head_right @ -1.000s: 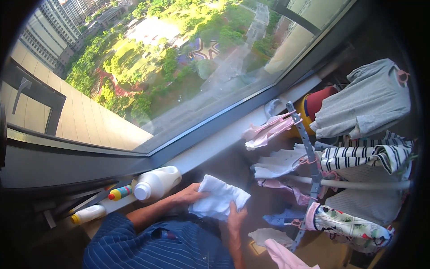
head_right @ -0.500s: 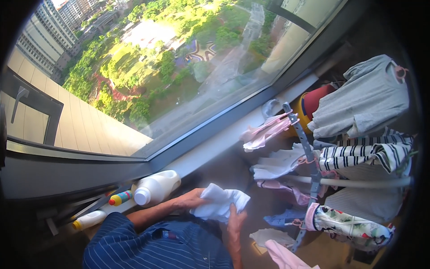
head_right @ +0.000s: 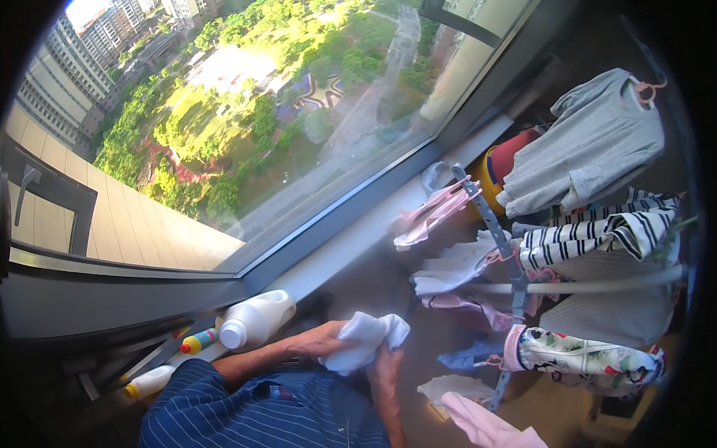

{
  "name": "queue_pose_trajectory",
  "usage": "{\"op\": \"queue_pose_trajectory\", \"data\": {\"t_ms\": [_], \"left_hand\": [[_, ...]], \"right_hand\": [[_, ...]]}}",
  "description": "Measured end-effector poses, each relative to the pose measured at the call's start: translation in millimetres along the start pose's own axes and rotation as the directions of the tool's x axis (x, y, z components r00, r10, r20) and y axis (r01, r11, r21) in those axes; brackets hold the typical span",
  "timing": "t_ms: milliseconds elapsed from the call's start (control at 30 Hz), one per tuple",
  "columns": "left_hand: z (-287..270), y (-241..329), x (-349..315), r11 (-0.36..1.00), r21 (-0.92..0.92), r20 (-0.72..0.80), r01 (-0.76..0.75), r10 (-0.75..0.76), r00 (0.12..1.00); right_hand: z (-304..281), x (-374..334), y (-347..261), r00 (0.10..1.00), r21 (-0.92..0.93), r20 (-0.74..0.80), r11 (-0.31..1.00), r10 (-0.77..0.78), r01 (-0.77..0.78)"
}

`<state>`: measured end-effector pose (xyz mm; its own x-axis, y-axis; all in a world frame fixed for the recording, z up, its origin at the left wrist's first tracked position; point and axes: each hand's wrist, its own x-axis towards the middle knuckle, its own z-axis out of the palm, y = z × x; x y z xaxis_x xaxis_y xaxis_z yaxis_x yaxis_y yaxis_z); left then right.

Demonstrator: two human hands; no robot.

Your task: The person cleans multiple surfaces using a cloth, including a wall, the top of a washing machine, a window frame, and a wall near a television.

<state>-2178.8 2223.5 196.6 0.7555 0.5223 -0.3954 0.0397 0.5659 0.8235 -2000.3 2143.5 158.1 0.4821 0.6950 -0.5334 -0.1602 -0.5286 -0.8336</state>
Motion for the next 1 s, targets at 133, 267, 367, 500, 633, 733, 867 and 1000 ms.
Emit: {"op": "queue_pose_trajectory", "data": {"t_ms": [133,267,367,500,633,733,867,1000], "left_hand": [[3.6,5.3,-1.8,1.0,0.018,0.048,0.017,-0.018,0.999],[2.3,-2.0,-1.2,1.0,-0.008,0.057,0.029,-0.029,0.998],[5.9,2.9,-1.0,0.999,-0.03,0.049,0.026,-0.025,0.999],[1.4,-4.2,-5.6,1.0,-0.002,0.037,-0.013,0.013,0.999],[1.8,0.3,-3.5,0.999,0.017,0.049,-0.036,0.035,0.998],[1.1,1.2,-3.2,0.999,0.013,0.062,-0.039,0.038,0.997],[-1.9,0.9,-5.9,0.998,-0.014,0.05,-0.055,0.056,0.997],[-2.4,3.6,-9.2,0.998,-0.059,0.024,-0.036,0.037,0.999]], "right_hand": [[-3.7,-0.3,6.3,0.996,0.024,0.073,0.998,0.05,-0.052],[-3.8,0.2,7.4,0.993,0.053,0.097,0.996,0.06,-0.066],[-8.4,2.9,15.8,0.994,0.064,0.103,0.998,0.023,-0.03],[4.2,-8.5,-5.7,0.992,0.077,0.093,0.993,0.082,-0.089],[5.9,-11.0,-14.4,0.99,0.059,0.086,0.991,0.113,-0.118],[1.4,-4.7,-0.5,0.99,0.013,0.084,0.994,0.111,-0.112],[5.4,-3.0,0.9,0.992,0.0,0.095,0.996,0.087,-0.088],[7.3,-0.9,8.9,0.996,0.045,0.069,0.997,0.061,-0.064]]}}
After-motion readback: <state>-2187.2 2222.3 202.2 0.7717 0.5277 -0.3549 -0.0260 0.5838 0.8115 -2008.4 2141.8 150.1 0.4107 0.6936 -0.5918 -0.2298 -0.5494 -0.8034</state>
